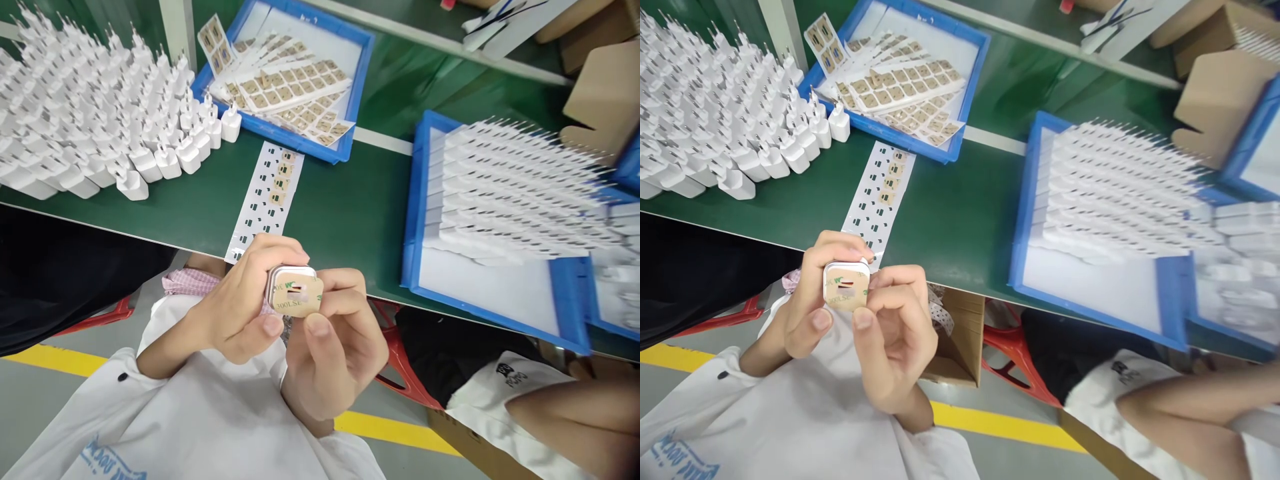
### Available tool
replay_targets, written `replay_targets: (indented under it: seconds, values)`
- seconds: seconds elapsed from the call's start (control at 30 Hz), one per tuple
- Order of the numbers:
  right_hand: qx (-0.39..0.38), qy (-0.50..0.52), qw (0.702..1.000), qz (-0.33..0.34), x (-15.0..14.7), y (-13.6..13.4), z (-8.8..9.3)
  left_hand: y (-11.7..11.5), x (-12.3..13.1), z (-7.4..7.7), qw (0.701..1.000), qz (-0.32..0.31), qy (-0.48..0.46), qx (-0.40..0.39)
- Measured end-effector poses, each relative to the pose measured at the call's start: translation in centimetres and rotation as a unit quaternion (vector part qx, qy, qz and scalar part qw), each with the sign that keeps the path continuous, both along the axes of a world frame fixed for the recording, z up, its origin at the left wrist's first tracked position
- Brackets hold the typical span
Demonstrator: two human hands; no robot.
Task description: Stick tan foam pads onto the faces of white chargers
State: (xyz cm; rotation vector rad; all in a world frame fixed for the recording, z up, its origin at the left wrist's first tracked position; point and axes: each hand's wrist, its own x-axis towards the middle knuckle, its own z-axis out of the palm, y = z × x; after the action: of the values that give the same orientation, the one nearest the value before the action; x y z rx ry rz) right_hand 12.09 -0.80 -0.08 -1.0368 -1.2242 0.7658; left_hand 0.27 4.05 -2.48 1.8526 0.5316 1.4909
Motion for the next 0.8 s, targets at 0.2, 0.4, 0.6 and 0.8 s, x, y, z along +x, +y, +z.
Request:
replay_targets:
  seconds: [0.2,0.4,0.6,0.8]
  values:
    - [-0.007,-0.021,1.0,-0.011,-0.1,0.0,0.1,0.0,-0.1,0.1,0.999,0.021,0.026,0.012]
    - [-0.002,-0.014,1.0,-0.01,-0.2,0.1,0.0,0.1,-0.1,-0.1,0.999,0.024,0.02,0.017]
    - [0.003,-0.055,0.998,-0.028,-0.2,0.1,0.2,-0.1,0.5,-0.1,0.998,0.059,-0.005,-0.006]
    - [0.015,-0.177,0.981,-0.073,-0.2,0.4,0.1,-0.2,1.0,-0.1,0.994,0.104,-0.026,-0.038]
